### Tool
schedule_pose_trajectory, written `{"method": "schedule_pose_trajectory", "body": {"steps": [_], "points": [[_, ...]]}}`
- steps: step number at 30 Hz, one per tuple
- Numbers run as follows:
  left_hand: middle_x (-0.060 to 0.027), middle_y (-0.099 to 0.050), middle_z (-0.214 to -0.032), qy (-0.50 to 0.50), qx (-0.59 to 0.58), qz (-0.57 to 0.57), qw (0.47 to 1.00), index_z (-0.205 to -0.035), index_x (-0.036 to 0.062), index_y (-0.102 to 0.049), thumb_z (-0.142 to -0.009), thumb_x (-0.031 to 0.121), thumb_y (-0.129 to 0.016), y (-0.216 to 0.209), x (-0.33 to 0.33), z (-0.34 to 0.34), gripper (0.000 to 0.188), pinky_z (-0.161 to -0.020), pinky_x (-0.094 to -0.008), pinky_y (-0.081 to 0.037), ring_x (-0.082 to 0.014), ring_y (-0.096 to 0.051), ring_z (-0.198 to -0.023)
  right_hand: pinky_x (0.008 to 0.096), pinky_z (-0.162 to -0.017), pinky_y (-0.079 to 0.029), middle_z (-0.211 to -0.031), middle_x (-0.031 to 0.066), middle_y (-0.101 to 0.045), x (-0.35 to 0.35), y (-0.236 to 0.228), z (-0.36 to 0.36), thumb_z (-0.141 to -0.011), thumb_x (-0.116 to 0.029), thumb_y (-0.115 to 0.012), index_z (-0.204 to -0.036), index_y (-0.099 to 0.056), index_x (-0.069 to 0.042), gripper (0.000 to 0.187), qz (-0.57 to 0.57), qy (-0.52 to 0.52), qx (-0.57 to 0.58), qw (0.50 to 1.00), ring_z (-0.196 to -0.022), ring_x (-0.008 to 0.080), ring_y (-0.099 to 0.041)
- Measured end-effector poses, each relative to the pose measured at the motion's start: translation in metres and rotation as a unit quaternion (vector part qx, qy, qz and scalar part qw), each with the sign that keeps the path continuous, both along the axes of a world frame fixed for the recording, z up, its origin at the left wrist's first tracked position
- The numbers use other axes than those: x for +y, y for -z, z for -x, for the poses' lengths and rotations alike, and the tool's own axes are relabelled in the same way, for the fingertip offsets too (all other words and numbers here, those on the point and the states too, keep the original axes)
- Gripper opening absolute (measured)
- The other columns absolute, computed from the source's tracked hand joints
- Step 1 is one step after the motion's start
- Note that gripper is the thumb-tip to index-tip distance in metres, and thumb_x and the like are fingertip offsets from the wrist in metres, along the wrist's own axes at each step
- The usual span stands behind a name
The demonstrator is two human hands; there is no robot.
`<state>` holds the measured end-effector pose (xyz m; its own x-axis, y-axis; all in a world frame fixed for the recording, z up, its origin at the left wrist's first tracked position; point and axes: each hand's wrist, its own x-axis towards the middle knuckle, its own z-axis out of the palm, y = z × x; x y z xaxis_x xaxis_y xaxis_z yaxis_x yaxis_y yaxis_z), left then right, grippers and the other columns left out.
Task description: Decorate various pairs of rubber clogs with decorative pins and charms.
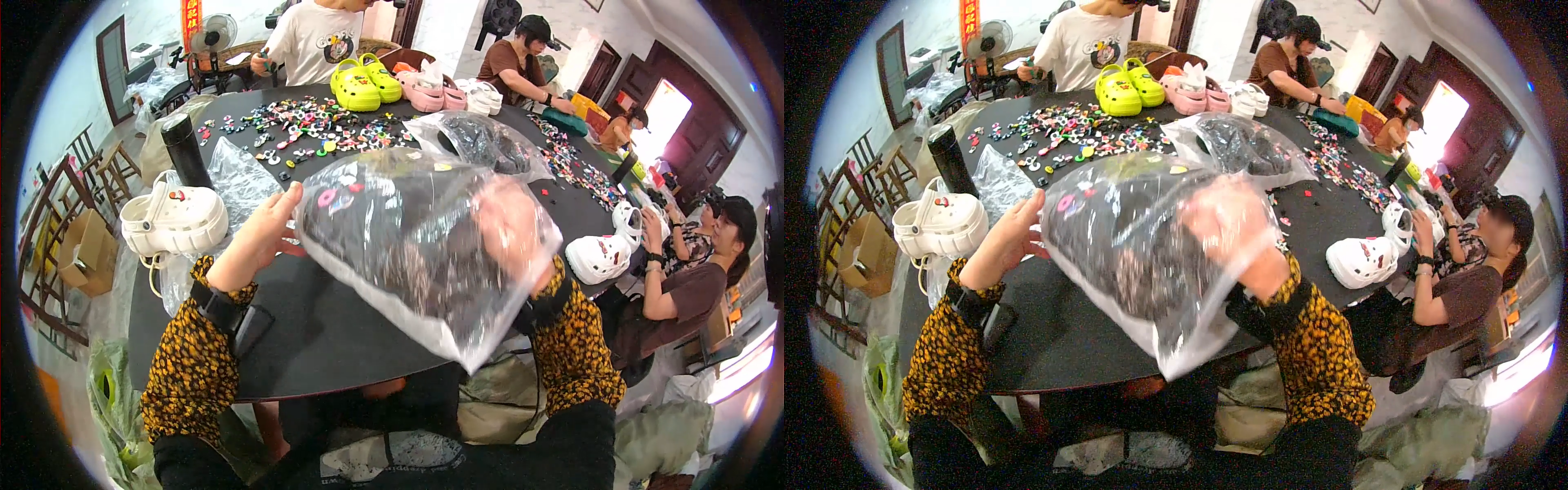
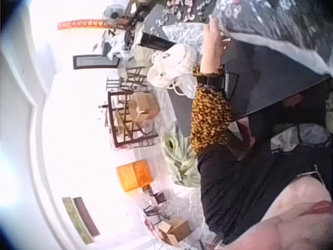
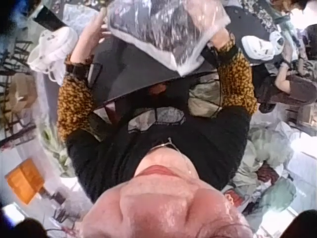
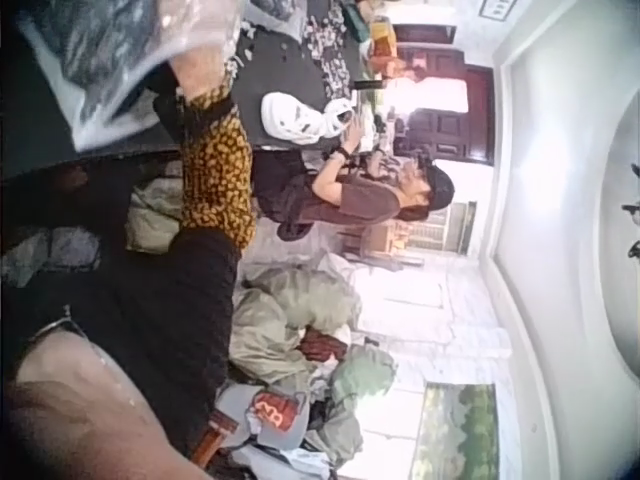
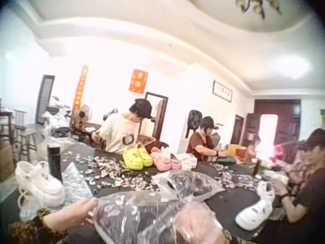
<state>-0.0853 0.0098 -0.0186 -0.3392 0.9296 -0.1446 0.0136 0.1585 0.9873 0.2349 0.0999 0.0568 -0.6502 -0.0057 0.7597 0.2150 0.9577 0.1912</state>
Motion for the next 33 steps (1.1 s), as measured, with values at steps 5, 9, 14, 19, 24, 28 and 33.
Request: {"method": "schedule_pose_trajectory", "body": {"steps": [5, 9, 14, 19, 24, 28, 33], "points": [[-0.0107, -0.061, -0.106, 0.116, -0.187, -0.015, 0.975, -0.119, 0.0006, -0.051, -0.091, 0.054, -0.051, 0.003, 0.021, -0.004, 0.060, -0.072, -0.0386, -0.053, -0.0202, -0.062, -0.089, 0.0486, -0.081, -0.039, -0.074, 0.0103, -0.052, -0.039, -0.014, -0.036, -0.059, -0.038, -0.062, -0.064, -0.059, -0.011, 0.028, 0.009, 0.012, -0.152, 0.988, -0.076, 0.0339, -0.051], [-0.0090, -0.066, -0.094, 0.199, -0.161, 0.032, 0.966, -0.108, -0.0050, -0.058, -0.094, 0.043, -0.052, -0.015, 0.022, -0.034, 0.050, -0.070, -0.0325, -0.055, -0.0150, -0.064, -0.081, 0.0464, -0.075, -0.039, -0.072, 0.0096, -0.050, -0.053, -0.021, -0.051, -0.070, -0.045, -0.059, -0.064, -0.057, -0.011, 0.035, -0.011, -0.068, -0.098, 0.993, -0.073, 0.0341, -0.050], [-0.0070, -0.066, -0.089, 0.210, -0.104, 0.012, 0.972, -0.104, -0.0046, -0.060, -0.096, 0.028, -0.053, -0.020, 0.018, -0.061, 0.034, -0.064, -0.0272, -0.055, -0.0109, -0.063, -0.072, 0.0452, -0.070, -0.039, -0.070, 0.0098, -0.049, -0.049, -0.014, -0.063, -0.073, -0.049, -0.060, -0.063, -0.055, -0.010, 0.040, -0.018, -0.098, -0.088, 0.991, -0.070, 0.0332, -0.049], [-0.0014, -0.065, -0.078, 0.175, -0.149, -0.031, 0.973, -0.089, 0.0013, -0.063, -0.094, 0.018, -0.055, -0.024, 0.032, -0.079, 0.019, -0.059, -0.0241, -0.052, -0.0075, -0.061, -0.065, 0.0443, -0.068, -0.040, -0.068, 0.0096, -0.048, -0.062, -0.022, -0.086, -0.068, -0.049, -0.062, -0.062, -0.054, -0.009, 0.042, -0.013, -0.072, -0.117, 0.990, -0.068, 0.0324, -0.050], [0.0018, -0.062, -0.076, 0.077, -0.081, -0.141, 0.984, -0.087, 0.0021, -0.062, -0.096, 0.017, -0.053, -0.030, 0.041, -0.071, 0.020, -0.058, -0.0206, -0.045, -0.0047, -0.054, -0.062, 0.0434, -0.066, -0.040, -0.065, 0.0094, -0.046, -0.061, -0.015, -0.089, -0.064, -0.049, -0.065, -0.061, -0.052, -0.007, 0.043, 0.000, -0.087, -0.137, 0.987, -0.066, 0.0315, -0.050], [0.0071, -0.056, -0.073, 0.040, 0.032, -0.208, 0.977, -0.088, 0.0026, -0.063, -0.096, 0.021, -0.052, -0.031, 0.051, -0.062, 0.022, -0.057, -0.0186, -0.037, -0.0018, -0.046, -0.063, 0.0413, -0.062, -0.039, -0.062, 0.0088, -0.044, -0.061, -0.009, -0.090, -0.064, -0.048, -0.066, -0.060, -0.051, -0.007, 0.044, -0.002, -0.094, -0.146, 0.985, -0.062, 0.0299, -0.049], [0.0095, -0.049, -0.070, 0.014, 0.163, -0.226, 0.960, -0.088, 0.0029, -0.063, -0.096, 0.019, -0.052, -0.037, 0.051, -0.051, 0.022, -0.057, -0.0197, -0.034, -0.0008, -0.039, -0.064, 0.0378, -0.057, -0.038, -0.059, 0.0068, -0.039, -0.057, 0.000, -0.088, -0.066, -0.047, -0.065, -0.059, -0.047, -0.008, 0.043, -0.015, -0.112, -0.142, 0.983, -0.057, 0.0274, -0.047]]}}
